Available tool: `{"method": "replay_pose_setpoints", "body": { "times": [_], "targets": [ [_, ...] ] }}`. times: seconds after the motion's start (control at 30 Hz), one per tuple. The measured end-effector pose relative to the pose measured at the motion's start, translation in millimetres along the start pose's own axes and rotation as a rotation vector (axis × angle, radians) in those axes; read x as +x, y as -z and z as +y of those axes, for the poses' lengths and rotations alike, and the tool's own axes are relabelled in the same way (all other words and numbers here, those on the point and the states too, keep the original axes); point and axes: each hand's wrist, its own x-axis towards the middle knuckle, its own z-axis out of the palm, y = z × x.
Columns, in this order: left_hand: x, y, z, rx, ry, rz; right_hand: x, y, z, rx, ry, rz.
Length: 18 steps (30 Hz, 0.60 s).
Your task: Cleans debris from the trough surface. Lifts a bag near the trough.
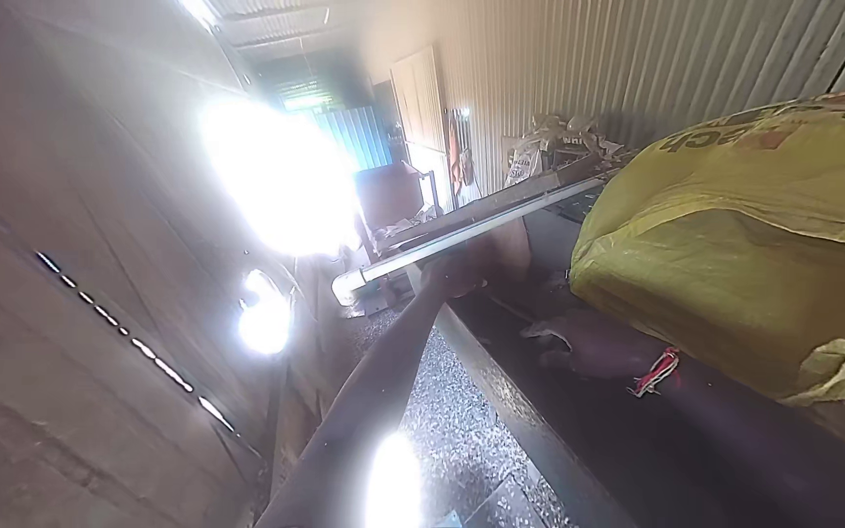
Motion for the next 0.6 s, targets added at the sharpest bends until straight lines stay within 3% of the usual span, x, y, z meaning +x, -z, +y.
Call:
{"method": "replay_pose_setpoints", "body": {
  "times": [0.6],
  "targets": [
    [-2.3, 0.7, -0.4, 0.01, 0.02, 0.01, 2.6, -2.9, 3.1, 0.002, 0.02, 0.005]
  ]
}}
